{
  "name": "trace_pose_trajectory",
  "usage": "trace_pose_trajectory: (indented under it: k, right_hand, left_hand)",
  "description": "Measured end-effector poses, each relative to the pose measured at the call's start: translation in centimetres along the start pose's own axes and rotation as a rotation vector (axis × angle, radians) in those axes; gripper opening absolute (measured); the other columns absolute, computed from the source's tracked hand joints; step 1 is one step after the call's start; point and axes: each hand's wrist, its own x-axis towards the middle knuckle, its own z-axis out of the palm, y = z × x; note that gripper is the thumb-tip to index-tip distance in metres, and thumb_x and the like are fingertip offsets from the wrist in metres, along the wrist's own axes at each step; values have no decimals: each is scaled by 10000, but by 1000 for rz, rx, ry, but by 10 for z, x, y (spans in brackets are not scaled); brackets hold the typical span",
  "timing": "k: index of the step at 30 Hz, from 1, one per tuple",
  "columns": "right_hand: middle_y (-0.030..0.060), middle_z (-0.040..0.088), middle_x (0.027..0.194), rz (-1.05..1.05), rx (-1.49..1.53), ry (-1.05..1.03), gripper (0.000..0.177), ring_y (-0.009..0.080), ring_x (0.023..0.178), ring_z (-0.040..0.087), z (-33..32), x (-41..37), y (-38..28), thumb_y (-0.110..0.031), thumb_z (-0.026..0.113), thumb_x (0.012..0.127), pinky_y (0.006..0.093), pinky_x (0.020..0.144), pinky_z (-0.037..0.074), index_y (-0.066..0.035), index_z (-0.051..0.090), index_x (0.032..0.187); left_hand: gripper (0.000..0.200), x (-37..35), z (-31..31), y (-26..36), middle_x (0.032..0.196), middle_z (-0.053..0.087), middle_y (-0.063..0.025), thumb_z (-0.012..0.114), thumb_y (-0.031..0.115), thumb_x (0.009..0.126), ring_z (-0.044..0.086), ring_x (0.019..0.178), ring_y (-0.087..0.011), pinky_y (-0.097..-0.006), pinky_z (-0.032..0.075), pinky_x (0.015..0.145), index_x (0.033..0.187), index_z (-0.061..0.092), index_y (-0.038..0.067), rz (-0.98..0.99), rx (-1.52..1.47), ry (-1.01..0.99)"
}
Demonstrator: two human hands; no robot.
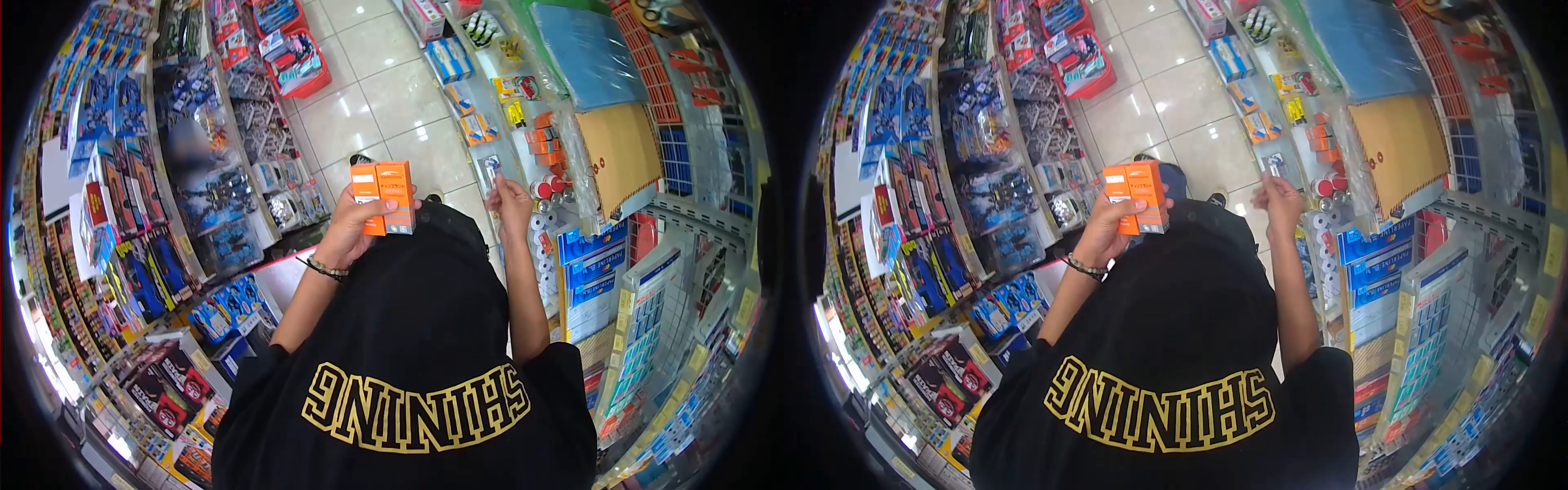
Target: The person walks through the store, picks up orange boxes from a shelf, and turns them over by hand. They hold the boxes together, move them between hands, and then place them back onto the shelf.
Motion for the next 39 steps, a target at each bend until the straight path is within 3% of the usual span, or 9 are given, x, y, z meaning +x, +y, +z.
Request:
trace_pose_trajectory:
  k: [2, 12, 15, 18, 22, 24, 27, 33, 39]
  right_hand:
    - [100, 684, 732, -150, 12, 109, 228, 146, 530, 634, -11, 30, 27, -214, 724, 911, 242, 463, 471, -5, 657, 972]
    - [83, 704, 846, -22, -131, 407, 267, 201, 633, 678, -85, 156, 68, -246, 626, 945, 272, 461, 490, 8, 632, 1026]
    - [106, 719, 911, -88, -452, 577, 326, 219, 714, 705, -122, 221, 90, -250, 713, 821, 356, 578, 556, -12, 655, 1036]
    - [117, 711, 961, -350, -847, 663, 363, 268, 791, 686, -133, 247, 91, -206, 730, 801, 381, 738, 555, -12, 641, 1095]
    - [155, 701, 1074, -375, -1067, 717, 356, 321, 921, 685, -122, 258, 70, -249, 720, 773, 449, 823, 539, -24, 679, 1046]
    - [161, 683, 1120, -652, -1344, 749, 405, 342, 980, 663, -121, 266, 66, -287, 719, 781, 464, 827, 531, -23, 677, 1086]
    - [173, 641, 1206, -450, -1242, 732, 426, 357, 1200, 546, -110, 270, 56, -280, 772, 760, 489, 917, 505, -55, 684, 1111]
    - [155, 657, 1159, -168, -1321, 714, 450, 358, 1154, 585, -84, 261, 32, -313, 784, 754, 495, 921, 505, -101, 695, 1141]
    - [172, 674, 1082, -247, -1365, 692, 441, 351, 1090, 612, -90, 264, 37, -297, 799, 749, 500, 889, 511, -84, 702, 1122]
  left_hand:
    - [539, -3, -10, 0, 1140, 652, -178, 674, 3, 831, 690, 1016, -303, -401, 576, 891, 1337, 491, -21, 24, 21, 8]
    - [520, -30, -41, -1, 1159, 655, -162, 693, 47, 834, 690, 1026, -293, -405, 575, 903, 1315, 512, -35, 132, 33, 256]
    - [517, -37, -57, -9, 1171, 653, -173, 690, 48, 832, 688, 1034, -306, -413, 564, 912, 1310, 512, -38, 133, 59, 324]
    - [515, -41, -65, -14, 1154, 656, -173, 689, 47, 826, 688, 1029, -317, -418, 554, 924, 1300, 508, -41, 129, 76, 392]
    - [523, -45, -72, -14, 1130, 658, -174, 700, 37, 806, 692, 1009, -316, -414, 563, 908, 1286, 511, -49, 114, 83, 480]
    - [514, -43, -71, -10, 1121, 662, -173, 699, 31, 804, 693, 1001, -318, -415, 576, 884, 1279, 519, -49, 105, 99, 536]
    - [515, -39, -72, -2, 1104, 668, -165, 695, 26, 805, 697, 992, -321, -414, 586, 861, 1284, 521, -47, 92, 110, 585]
    - [535, -24, -71, 15, 1105, 670, -157, 693, 24, 807, 698, 1000, -317, -419, 581, 877, 1307, 513, -41, 71, 130, 613]
    - [553, -7, -67, 24, 1111, 668, -152, 711, 33, 794, 698, 992, -305, -414, 566, 900, 1307, 519, -39, 72, 138, 602]
